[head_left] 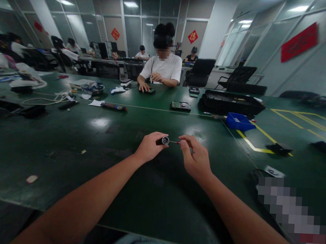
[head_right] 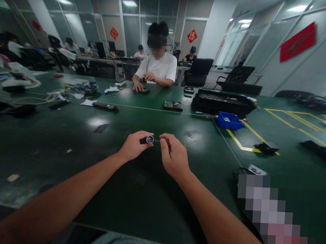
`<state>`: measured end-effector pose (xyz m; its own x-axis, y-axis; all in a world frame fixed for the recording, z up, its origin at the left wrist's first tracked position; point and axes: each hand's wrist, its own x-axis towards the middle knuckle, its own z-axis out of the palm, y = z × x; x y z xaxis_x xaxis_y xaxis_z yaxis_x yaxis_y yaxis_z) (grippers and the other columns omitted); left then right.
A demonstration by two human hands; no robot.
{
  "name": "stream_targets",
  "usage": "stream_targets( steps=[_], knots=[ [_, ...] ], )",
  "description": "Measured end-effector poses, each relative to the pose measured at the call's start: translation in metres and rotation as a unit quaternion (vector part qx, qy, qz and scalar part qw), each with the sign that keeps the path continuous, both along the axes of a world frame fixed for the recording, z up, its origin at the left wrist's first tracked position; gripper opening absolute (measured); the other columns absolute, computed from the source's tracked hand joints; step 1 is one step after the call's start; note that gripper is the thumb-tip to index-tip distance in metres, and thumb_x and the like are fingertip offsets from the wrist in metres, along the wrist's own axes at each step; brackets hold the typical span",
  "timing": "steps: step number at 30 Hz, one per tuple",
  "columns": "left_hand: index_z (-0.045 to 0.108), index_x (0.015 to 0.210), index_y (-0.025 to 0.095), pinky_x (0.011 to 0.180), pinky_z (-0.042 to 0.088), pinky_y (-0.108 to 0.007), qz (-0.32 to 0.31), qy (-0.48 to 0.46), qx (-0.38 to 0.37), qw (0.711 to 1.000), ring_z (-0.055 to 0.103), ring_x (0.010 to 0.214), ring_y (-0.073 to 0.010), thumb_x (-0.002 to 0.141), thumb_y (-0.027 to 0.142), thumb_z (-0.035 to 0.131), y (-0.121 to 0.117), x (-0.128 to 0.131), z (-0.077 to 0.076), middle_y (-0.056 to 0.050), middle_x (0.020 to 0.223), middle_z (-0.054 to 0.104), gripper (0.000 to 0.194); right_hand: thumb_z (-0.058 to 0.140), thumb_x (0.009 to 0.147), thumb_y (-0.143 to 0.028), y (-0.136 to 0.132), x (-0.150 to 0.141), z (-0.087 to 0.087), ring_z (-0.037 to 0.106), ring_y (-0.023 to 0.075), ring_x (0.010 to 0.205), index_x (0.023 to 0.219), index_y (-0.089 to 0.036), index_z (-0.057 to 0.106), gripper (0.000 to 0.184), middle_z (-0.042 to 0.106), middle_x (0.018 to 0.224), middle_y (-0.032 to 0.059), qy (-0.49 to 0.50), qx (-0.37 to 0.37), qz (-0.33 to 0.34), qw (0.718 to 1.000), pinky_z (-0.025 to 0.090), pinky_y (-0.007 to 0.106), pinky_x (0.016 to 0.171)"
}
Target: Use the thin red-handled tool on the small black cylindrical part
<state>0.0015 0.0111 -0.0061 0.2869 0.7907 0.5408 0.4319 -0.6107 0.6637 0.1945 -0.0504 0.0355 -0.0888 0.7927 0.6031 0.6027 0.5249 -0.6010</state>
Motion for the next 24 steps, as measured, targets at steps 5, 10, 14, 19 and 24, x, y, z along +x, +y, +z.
stream_targets(
  steps=[5, 10, 14, 19, 24],
  knots=[
    [0.073, 0.113, 0.02, 0.097, 0.054, -0.039, 0.003, -0.004, 0.0, 1.0, 0.068, 0.104, -0.0212, 0.076, 0.017, 0.08, -0.001, -0.001, 0.001, -0.006, 0.113, 0.073, 0.038, 0.055, 0.095, -0.042, 0.01, -0.001, -0.01, 0.069, 0.0206, 0.081, 0.1, -0.02, 0.064, 0.024, 0.072, 0.087, 0.0056, 0.193, -0.081, -0.007, 0.978, 0.054, 0.037, 0.077],
    [0.072, 0.115, 0.021, 0.098, 0.053, -0.04, -0.004, 0.001, 0.01, 1.0, 0.067, 0.106, -0.0212, 0.076, 0.017, 0.08, -0.001, 0.0, 0.004, -0.006, 0.114, 0.073, 0.04, 0.059, 0.091, -0.044, 0.029, 0.007, -0.019, 0.065, 0.0165, 0.07, 0.091, -0.02, 0.064, 0.025, 0.066, 0.081, 0.0025, 0.408, -0.175, 0.025, 0.895, 0.056, 0.037, 0.074],
    [0.072, 0.113, 0.02, 0.097, 0.053, -0.041, 0.006, 0.006, 0.006, 1.0, 0.068, 0.105, -0.0213, 0.076, 0.017, 0.08, -0.001, 0.0, 0.005, -0.006, 0.114, 0.073, 0.039, 0.059, 0.091, -0.043, 0.031, 0.011, -0.017, 0.063, 0.0149, 0.068, 0.089, -0.021, 0.063, 0.023, 0.065, 0.081, 0.0015, 0.42, -0.151, 0.0, 0.895, 0.055, 0.034, 0.069],
    [0.073, 0.113, 0.02, 0.097, 0.053, -0.04, 0.006, 0.021, 0.005, 1.0, 0.068, 0.104, -0.021, 0.076, 0.017, 0.08, -0.002, 0.001, 0.005, -0.006, 0.113, 0.073, 0.038, 0.053, 0.097, -0.044, 0.019, 0.006, -0.011, 0.066, 0.0172, 0.074, 0.096, -0.021, 0.063, 0.025, 0.068, 0.083, 0.0028, 0.248, -0.064, -0.036, 0.966, 0.053, 0.035, 0.074],
    [0.072, 0.113, 0.02, 0.097, 0.053, -0.039, 0.003, 0.026, 0.004, 1.0, 0.068, 0.105, -0.0209, 0.077, 0.019, 0.08, -0.003, 0.0, 0.006, -0.006, 0.114, 0.073, 0.037, 0.049, 0.099, -0.042, 0.013, 0.003, -0.009, 0.068, 0.0188, 0.076, 0.1, -0.021, 0.061, 0.024, 0.07, 0.084, 0.0042, 0.164, -0.043, -0.045, 0.985, 0.053, 0.036, 0.073]
  ],
)
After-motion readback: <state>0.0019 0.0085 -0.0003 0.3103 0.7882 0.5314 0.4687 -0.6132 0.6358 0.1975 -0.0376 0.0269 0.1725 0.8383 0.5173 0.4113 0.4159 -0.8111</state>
